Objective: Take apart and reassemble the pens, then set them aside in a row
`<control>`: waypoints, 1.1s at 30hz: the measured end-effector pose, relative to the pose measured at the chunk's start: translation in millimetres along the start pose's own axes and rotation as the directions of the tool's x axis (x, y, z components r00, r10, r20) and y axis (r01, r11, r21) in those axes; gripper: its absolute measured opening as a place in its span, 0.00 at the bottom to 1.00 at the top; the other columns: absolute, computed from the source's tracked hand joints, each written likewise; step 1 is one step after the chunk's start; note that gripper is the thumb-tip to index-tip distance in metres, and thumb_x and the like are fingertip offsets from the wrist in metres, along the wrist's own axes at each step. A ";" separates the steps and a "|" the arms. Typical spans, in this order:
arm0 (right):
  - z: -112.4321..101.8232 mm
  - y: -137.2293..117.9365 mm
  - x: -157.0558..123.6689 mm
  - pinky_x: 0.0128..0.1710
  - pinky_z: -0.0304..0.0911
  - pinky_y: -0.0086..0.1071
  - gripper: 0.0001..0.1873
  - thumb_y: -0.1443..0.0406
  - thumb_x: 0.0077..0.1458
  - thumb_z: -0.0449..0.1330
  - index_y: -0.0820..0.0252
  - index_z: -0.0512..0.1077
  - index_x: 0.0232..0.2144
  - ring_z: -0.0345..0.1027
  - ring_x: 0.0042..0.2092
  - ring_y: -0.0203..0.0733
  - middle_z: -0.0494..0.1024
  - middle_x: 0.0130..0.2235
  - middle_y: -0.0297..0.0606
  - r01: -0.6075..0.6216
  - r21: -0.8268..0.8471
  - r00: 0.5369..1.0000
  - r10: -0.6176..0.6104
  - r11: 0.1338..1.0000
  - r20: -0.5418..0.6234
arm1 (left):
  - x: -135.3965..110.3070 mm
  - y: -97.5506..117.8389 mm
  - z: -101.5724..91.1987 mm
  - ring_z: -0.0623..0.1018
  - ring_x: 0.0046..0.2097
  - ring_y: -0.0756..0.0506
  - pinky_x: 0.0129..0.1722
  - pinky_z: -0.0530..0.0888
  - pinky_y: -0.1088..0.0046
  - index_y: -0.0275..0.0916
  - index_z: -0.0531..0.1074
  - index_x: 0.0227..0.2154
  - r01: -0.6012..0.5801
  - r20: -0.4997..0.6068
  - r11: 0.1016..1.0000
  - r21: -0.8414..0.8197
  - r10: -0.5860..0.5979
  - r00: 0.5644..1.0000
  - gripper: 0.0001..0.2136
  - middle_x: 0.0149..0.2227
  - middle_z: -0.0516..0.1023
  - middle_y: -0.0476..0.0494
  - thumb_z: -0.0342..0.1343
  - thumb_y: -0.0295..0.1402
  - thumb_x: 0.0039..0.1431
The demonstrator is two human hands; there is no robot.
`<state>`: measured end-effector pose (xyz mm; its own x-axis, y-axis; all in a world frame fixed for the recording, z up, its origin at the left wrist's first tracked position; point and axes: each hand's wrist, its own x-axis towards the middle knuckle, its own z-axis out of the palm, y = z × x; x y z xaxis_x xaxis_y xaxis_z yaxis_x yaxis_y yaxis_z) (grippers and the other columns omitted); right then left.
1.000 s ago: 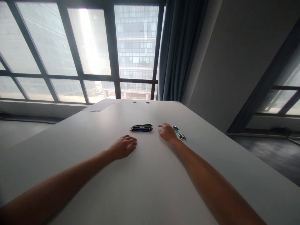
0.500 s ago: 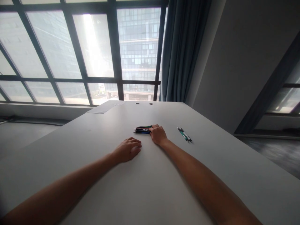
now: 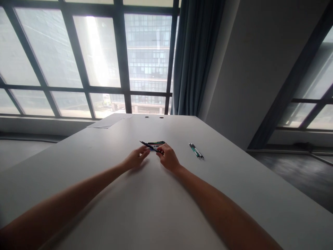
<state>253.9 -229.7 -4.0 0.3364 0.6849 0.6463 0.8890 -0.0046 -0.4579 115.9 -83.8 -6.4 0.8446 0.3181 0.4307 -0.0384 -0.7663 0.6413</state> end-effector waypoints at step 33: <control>-1.9 19.3 -9.7 0.37 0.63 0.34 0.09 0.60 0.57 0.60 0.59 0.75 0.35 0.69 0.34 0.40 0.77 0.33 0.39 0.116 -0.005 0.984 -0.114 0.993 0.140 | -11.1 -2.3 2.1 0.71 0.42 0.45 0.40 0.74 0.67 0.40 0.75 0.39 -0.304 -0.044 0.738 0.603 0.412 0.910 0.10 0.40 0.72 0.41 0.48 0.33 0.66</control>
<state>268.4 -237.8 -18.0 0.1858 0.7762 0.6025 0.9236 0.0714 -0.3767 107.8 -86.7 -14.0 0.7294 -0.0014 0.6841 0.0365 -0.9985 -0.0409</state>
